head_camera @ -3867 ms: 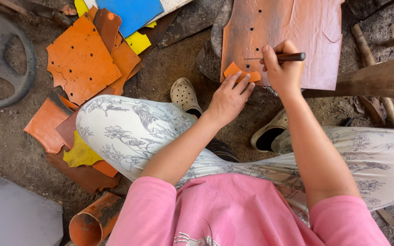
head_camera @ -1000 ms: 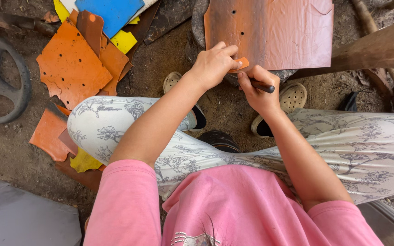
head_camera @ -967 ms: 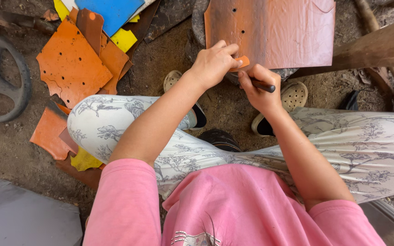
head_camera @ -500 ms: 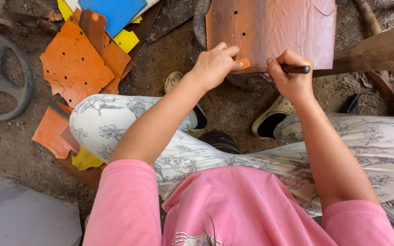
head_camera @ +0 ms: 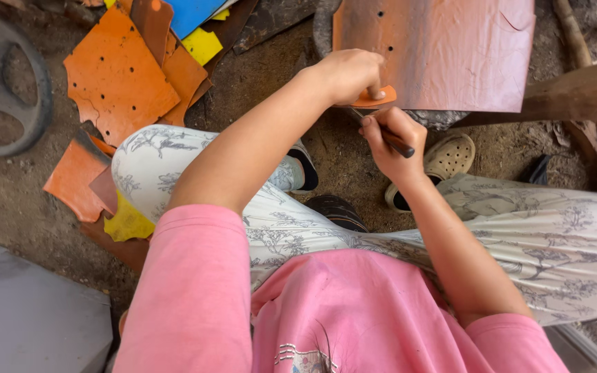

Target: The person uses a small knife to cut a curved shape from a piece of orange leather, following a template. They then cut a second similar piece from a larger sheet of leather.

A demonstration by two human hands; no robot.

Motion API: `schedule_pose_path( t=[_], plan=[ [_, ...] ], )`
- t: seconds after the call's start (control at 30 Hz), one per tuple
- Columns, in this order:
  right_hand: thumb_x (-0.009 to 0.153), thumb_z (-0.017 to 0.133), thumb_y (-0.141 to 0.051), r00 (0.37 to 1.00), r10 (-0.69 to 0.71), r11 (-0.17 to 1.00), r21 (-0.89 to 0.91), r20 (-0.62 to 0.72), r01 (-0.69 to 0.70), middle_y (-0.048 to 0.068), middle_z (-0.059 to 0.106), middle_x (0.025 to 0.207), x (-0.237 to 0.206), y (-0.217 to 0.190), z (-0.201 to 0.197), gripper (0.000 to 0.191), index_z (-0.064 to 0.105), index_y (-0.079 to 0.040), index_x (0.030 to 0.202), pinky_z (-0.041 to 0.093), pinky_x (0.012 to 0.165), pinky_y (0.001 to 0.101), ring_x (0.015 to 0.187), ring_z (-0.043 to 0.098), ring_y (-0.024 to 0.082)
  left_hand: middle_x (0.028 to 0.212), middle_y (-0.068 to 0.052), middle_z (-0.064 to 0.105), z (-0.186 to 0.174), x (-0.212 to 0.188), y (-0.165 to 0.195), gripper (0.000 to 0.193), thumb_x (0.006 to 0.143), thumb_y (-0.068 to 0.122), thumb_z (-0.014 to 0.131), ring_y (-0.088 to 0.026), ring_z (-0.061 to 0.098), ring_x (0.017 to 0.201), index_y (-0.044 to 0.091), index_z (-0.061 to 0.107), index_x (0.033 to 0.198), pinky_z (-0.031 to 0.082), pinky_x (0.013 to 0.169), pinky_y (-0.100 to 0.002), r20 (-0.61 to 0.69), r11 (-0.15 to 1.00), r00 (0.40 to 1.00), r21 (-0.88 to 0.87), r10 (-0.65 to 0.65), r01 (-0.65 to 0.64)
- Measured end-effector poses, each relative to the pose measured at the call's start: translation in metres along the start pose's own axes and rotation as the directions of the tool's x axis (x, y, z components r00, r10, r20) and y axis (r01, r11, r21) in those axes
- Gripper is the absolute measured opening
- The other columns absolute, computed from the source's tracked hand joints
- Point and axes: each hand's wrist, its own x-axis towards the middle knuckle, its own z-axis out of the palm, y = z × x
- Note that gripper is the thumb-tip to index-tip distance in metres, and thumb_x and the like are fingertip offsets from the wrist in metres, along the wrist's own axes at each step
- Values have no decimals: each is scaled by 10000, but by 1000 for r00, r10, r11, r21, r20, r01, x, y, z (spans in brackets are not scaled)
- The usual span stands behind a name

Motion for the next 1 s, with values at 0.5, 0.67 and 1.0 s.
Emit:
schedule_pose_path(
  t=[0.5, 0.67, 1.0],
  plan=[
    [1010, 717, 33, 995, -96, 980, -178, -8, 93, 144, 643, 748, 18, -7, 35, 249, 534, 3, 844, 497, 610, 334, 632, 630, 225, 840, -146, 735, 10, 11, -9, 92, 748, 156, 813, -325, 720, 766, 76, 790, 787, 566, 646, -443, 162, 991, 978, 36, -130, 125],
    [998, 733, 25, 992, -95, 969, -222, 88, 113, 156, 616, 710, 24, -10, 7, 318, 492, 11, 791, 474, 564, 345, 584, 598, 220, 818, -155, 732, 9, 9, -6, 127, 749, 204, 823, -343, 709, 775, 80, 794, 760, 566, 675, -460, 125, 997, 991, 62, -56, 49],
    [1080, 707, -17, 990, 118, 989, -96, 78, -110, 111, 706, 780, 17, 19, -53, 278, 554, -5, 849, 539, 615, 269, 719, 716, 150, 1001, -118, 710, 6, 5, 7, 353, 883, 363, 741, -256, 717, 966, 11, 754, 856, 601, 811, -372, 236, 972, 944, 8, -229, 234]
  ],
)
